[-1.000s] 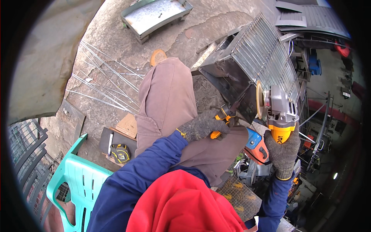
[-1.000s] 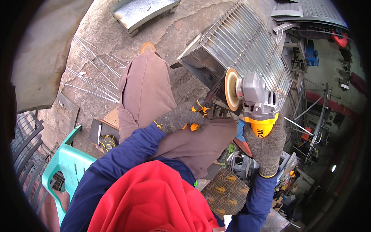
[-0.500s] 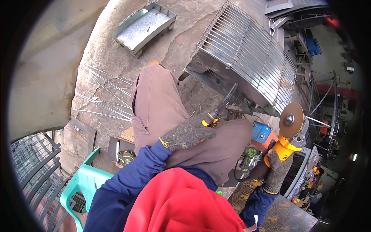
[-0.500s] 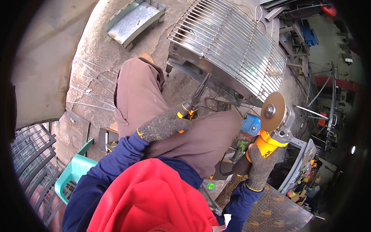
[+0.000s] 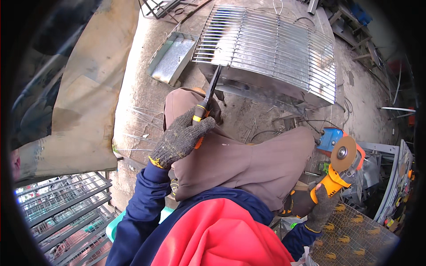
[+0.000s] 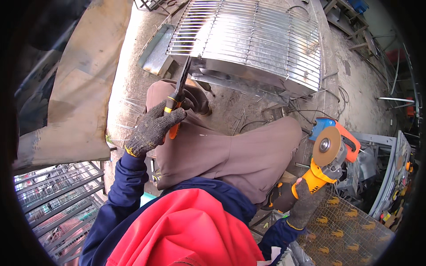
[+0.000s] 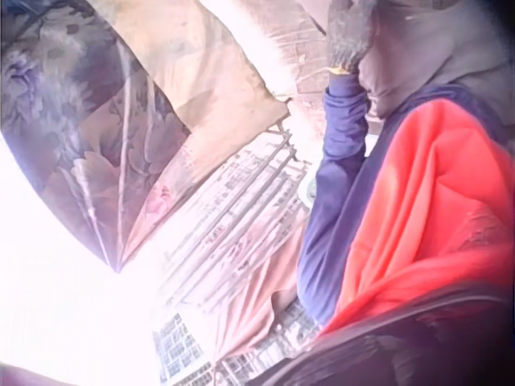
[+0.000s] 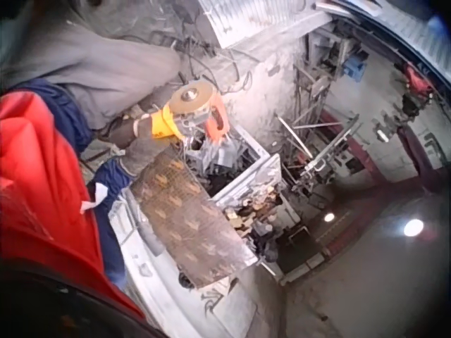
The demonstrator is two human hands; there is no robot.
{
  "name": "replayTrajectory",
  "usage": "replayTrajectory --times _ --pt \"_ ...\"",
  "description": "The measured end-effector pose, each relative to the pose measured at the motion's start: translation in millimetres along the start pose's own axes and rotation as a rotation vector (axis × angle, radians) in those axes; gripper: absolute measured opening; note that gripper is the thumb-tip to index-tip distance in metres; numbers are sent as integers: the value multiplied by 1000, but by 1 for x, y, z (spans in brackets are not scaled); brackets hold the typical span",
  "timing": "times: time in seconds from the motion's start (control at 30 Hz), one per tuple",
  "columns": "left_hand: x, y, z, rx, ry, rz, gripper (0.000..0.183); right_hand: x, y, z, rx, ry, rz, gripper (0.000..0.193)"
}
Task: The recorder is assembling or repairing a metal cage/grate using pliers and an angle grinder.
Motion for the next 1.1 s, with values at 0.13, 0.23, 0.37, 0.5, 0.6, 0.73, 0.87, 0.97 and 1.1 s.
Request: replayTrajectory --times 0.13,0.23,0.37,0.5,0.6,0.73,0.87,0.97,1.1 --pt "14 -12 10 69 -60 32 40 -10 -14 2 56 27 81 52" --pt "21 -11 10 108 -56 65 43 -16 -20 2 39 -22 53 55" --pt "25 1 1 -156 -68 143 42 -19 -26 5 58 -42 39 48" --pt "29 2 10 129 -106 -24 40 -23 -33 10 10 -29 -64 41" --pt "35 4 23 59 -10 -143 38 -25 -38 10 8 -33 -43 41" --pt "56 3 13 240 176 132 46 -22 -41 11 25 -31 87 41" --pt "48 15 -22 255 261 247 54 -24 -39 15 19 -30 132 41" --pt "-7 42 -44 223 -22 210 46 -30 -40 19 20 21 130 49" --pt "-95 108 -64 -13 -351 703 41 -34 -45 22 96 -19 67 56"
Point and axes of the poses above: each hand's wrist, its own z-axis towards the middle knuckle, its own x-axis out of the palm, y = z × x, the point moved 2 cm from there along z, towards the middle knuckle, and after that the axes turned 2 degrees about -z, right-handed, at the moved point
